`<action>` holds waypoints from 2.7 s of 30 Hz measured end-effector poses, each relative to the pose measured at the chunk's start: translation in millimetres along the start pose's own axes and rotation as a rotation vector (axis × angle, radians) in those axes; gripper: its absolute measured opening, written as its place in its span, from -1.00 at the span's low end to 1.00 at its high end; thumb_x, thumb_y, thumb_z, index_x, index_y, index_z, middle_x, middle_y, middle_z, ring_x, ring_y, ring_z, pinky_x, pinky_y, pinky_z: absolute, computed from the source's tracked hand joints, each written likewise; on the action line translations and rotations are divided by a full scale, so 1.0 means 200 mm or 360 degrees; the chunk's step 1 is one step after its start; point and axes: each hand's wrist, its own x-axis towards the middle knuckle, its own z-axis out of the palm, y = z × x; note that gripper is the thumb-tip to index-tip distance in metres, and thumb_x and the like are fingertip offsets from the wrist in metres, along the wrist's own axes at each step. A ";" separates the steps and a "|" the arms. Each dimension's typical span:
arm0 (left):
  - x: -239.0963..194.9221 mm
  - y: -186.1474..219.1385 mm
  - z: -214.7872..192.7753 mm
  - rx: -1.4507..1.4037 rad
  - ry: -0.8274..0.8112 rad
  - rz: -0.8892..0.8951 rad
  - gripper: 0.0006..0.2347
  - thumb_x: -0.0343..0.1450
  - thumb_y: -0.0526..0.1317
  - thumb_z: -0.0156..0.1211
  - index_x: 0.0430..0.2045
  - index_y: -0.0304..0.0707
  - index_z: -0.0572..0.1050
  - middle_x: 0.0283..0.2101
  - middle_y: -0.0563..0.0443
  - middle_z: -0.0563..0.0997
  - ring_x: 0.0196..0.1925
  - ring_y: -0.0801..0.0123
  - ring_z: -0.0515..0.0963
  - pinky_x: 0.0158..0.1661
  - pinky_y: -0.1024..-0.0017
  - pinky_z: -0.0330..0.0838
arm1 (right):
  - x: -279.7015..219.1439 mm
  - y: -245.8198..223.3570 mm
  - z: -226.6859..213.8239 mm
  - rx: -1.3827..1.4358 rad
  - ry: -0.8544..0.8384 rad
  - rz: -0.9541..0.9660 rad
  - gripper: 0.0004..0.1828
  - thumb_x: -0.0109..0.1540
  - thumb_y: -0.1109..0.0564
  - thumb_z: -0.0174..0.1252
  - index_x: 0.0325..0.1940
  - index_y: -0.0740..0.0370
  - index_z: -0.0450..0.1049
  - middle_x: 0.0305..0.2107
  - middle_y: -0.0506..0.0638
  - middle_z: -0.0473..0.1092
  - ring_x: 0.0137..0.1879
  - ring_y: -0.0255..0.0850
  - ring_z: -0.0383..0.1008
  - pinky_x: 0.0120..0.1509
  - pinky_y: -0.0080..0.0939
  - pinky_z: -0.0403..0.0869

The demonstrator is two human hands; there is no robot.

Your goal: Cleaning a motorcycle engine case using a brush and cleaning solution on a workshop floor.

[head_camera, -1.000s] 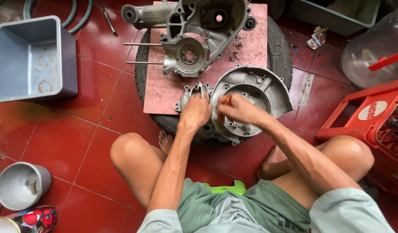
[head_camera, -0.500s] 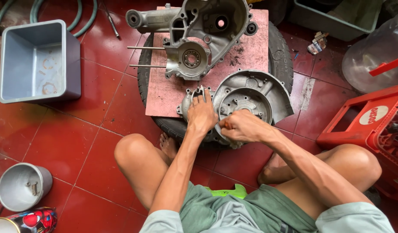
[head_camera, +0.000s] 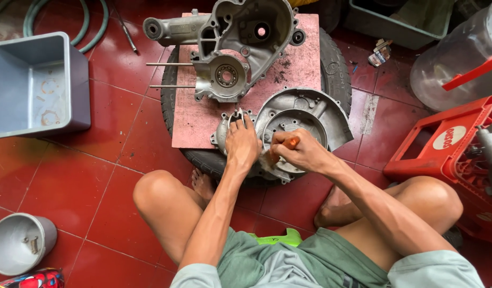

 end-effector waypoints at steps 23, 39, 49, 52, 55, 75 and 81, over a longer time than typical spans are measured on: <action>-0.02 -0.04 -0.09 -0.0145 -0.0187 0.0147 -0.33 0.35 -0.14 0.14 0.46 0.02 0.13 0.00 -0.51 0.45 0.18 -0.35 0.42 0.19 -0.12 0.35 | 0.32 0.27 -0.23 0.0481 0.1045 0.0259 -0.82 0.26 0.19 0.05 -0.23 0.33 0.53 -0.56 0.19 0.52 -0.55 -0.19 0.58 -0.54 -0.31 0.58; -0.02 -0.03 -0.18 -0.0222 -0.0305 0.0162 -0.19 0.24 -0.15 0.22 0.42 -0.50 0.05 0.06 -0.67 0.42 0.24 -0.42 0.37 0.24 -0.19 0.28 | 0.29 0.12 -0.11 0.0789 0.0933 0.0272 -0.64 0.26 0.05 -0.07 -0.33 0.22 0.63 -0.74 0.12 0.38 -0.69 -0.31 0.38 -0.64 -0.45 0.36; -0.05 -0.03 -0.24 -0.0215 -0.0392 0.0185 -0.15 0.22 -0.11 0.22 0.43 -0.54 0.01 0.08 -0.66 0.39 0.25 -0.42 0.34 0.25 -0.17 0.26 | 0.23 0.11 -0.02 0.0736 0.0439 0.0320 -0.73 0.14 0.08 -0.01 -0.36 0.19 0.61 -0.77 0.10 0.39 -0.67 -0.22 0.41 -0.58 -0.33 0.40; -0.05 -0.02 -0.27 -0.0263 -0.0381 0.0162 -0.18 0.23 -0.13 0.17 0.42 -0.55 0.03 0.09 -0.66 0.39 0.27 -0.41 0.33 0.26 -0.17 0.25 | 0.27 0.16 -0.05 0.0718 0.0733 0.0219 -0.70 0.19 0.11 -0.04 -0.32 0.20 0.63 -0.73 0.12 0.41 -0.65 -0.25 0.45 -0.58 -0.39 0.42; -0.07 -0.01 -0.29 -0.0287 -0.0391 0.0154 -0.21 0.25 -0.16 0.15 0.41 -0.57 0.05 0.11 -0.68 0.39 0.28 -0.41 0.33 0.27 -0.16 0.25 | 0.27 0.20 0.07 0.0422 0.0968 0.0051 -0.72 0.21 0.21 -0.01 -0.24 0.11 0.65 -0.72 0.02 0.38 -0.57 -0.29 0.42 -0.44 -0.40 0.38; -0.05 -0.10 -0.27 -0.0351 -0.0401 0.0234 -0.44 0.37 -0.32 -0.14 0.36 -0.51 0.21 -0.06 -0.62 0.53 0.09 -0.42 0.54 0.04 -0.16 0.49 | 0.12 -0.12 0.02 0.0499 0.0288 0.0293 -0.74 0.05 0.09 0.03 -0.53 0.03 0.66 -0.85 -0.09 0.22 -0.62 -0.35 0.20 -0.42 -0.41 0.28; -0.04 -0.08 -0.26 -0.0347 -0.0323 0.0202 -0.49 0.47 -0.14 -0.13 0.29 -0.53 0.31 -0.11 -0.59 0.59 0.01 -0.39 0.60 -0.04 -0.17 0.53 | 0.18 0.15 0.14 0.0260 0.0323 -0.0023 -0.80 0.17 0.17 0.06 -0.33 0.14 0.63 -0.66 0.08 0.43 -0.47 -0.21 0.39 -0.29 -0.18 0.41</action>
